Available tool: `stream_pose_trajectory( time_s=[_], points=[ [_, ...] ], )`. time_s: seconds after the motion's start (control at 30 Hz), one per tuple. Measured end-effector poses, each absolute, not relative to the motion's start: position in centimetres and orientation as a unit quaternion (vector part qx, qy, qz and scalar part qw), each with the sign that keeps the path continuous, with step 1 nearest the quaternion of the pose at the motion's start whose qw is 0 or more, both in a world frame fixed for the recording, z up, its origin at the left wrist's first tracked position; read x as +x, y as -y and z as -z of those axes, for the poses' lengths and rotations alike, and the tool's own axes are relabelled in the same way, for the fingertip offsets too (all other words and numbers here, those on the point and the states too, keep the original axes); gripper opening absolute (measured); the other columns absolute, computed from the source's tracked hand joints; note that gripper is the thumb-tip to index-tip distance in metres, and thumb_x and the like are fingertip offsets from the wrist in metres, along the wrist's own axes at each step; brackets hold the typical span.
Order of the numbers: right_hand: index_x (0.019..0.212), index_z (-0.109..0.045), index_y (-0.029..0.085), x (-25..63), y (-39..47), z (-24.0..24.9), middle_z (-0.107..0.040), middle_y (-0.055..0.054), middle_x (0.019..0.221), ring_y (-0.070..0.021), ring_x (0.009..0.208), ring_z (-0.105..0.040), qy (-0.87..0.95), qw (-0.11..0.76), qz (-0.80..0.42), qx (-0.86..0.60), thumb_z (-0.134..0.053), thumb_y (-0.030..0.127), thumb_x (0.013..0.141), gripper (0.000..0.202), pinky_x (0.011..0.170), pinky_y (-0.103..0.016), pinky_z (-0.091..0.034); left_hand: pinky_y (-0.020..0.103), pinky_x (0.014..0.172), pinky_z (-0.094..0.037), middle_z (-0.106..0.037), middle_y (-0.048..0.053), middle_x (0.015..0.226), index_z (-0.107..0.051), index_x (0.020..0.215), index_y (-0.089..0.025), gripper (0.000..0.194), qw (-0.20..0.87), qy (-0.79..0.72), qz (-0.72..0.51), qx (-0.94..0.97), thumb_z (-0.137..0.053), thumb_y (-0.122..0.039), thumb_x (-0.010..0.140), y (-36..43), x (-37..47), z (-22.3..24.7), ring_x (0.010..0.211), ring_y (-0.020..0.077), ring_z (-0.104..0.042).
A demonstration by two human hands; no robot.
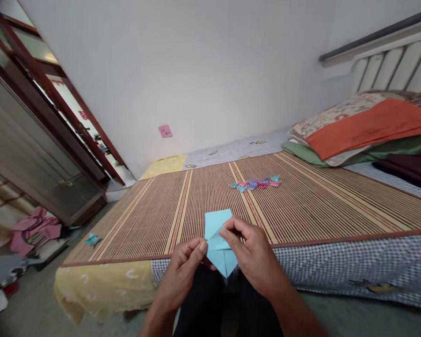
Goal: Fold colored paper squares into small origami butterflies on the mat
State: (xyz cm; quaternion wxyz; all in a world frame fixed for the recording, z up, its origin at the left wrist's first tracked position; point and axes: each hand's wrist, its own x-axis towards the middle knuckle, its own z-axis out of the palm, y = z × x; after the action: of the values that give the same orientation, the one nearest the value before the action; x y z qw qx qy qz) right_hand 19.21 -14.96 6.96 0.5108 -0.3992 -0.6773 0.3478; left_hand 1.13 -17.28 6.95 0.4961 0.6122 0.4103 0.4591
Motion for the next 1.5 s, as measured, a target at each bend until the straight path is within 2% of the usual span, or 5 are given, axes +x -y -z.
stream_pose_trajectory(
  time_s=[0.17, 0.47, 0.8, 1.17, 1.5],
  points=[
    [0.076, -0.06, 0.02, 19.2, 15.2, -7.1, -0.057, 0.002, 0.072, -0.015, 0.069, -0.053, 0.702, 0.474, -0.374, -0.377, -0.055, 0.034, 0.098, 0.027, 0.064, -0.026, -0.041, 0.024, 0.072, -0.043, -0.06, 0.001, 0.079, -0.067, 0.082, -0.014, 0.031, 0.56, -0.388, -0.449, 0.578, -0.082, -0.041, 0.079, 16.9, 1.7, -7.3, 0.074, 0.0134, -0.052],
    [0.08, -0.064, 0.019, 19.0, 15.0, -6.9, -0.056, 0.002, 0.072, -0.0145, 0.067, -0.051, 0.68, 0.468, -0.421, -0.375, -0.061, 0.039, 0.095, 0.025, 0.062, -0.026, -0.041, 0.022, 0.057, -0.037, -0.055, -0.001, 0.063, -0.064, 0.066, -0.013, 0.038, 0.577, -0.413, -0.485, 0.511, -0.085, -0.044, 0.072, 16.8, 2.2, -6.8, 0.059, 0.0095, -0.045],
    [0.097, -0.065, 0.022, 20.8, 14.8, -5.8, -0.065, -0.003, 0.093, -0.0183, 0.083, -0.062, 0.664, 0.5, -0.414, -0.37, -0.066, 0.033, 0.092, 0.013, 0.073, -0.03, -0.051, 0.023, 0.057, -0.042, -0.061, 0.001, 0.066, -0.07, 0.075, -0.012, 0.03, 0.564, -0.42, -0.527, 0.478, -0.084, -0.038, 0.075, 16.3, 1.6, -6.2, 0.058, 0.0102, -0.051],
    [0.087, -0.062, 0.023, 20.4, 15.1, -6.6, -0.068, -0.003, 0.094, -0.0188, 0.085, -0.062, 0.716, 0.488, -0.318, -0.386, -0.065, 0.023, 0.091, 0.005, 0.075, -0.031, -0.048, 0.025, 0.067, -0.039, -0.054, -0.001, 0.068, -0.06, 0.065, -0.017, 0.031, 0.395, -0.436, -0.527, 0.614, -0.069, -0.033, 0.09, 16.9, 1.7, -7.1, 0.069, 0.0149, -0.049],
    [0.074, -0.062, 0.021, 20.4, 15.4, -7.0, -0.067, -0.006, 0.108, -0.0214, 0.1, -0.065, 0.7, 0.459, -0.421, -0.35, -0.068, 0.019, 0.087, 0.014, 0.075, -0.028, -0.053, 0.027, 0.067, -0.037, -0.053, -0.001, 0.069, -0.061, 0.065, -0.018, 0.031, 0.384, -0.431, -0.511, 0.637, -0.069, -0.033, 0.091, 17.2, 2.5, -6.9, 0.069, 0.0154, -0.047]
  ],
)
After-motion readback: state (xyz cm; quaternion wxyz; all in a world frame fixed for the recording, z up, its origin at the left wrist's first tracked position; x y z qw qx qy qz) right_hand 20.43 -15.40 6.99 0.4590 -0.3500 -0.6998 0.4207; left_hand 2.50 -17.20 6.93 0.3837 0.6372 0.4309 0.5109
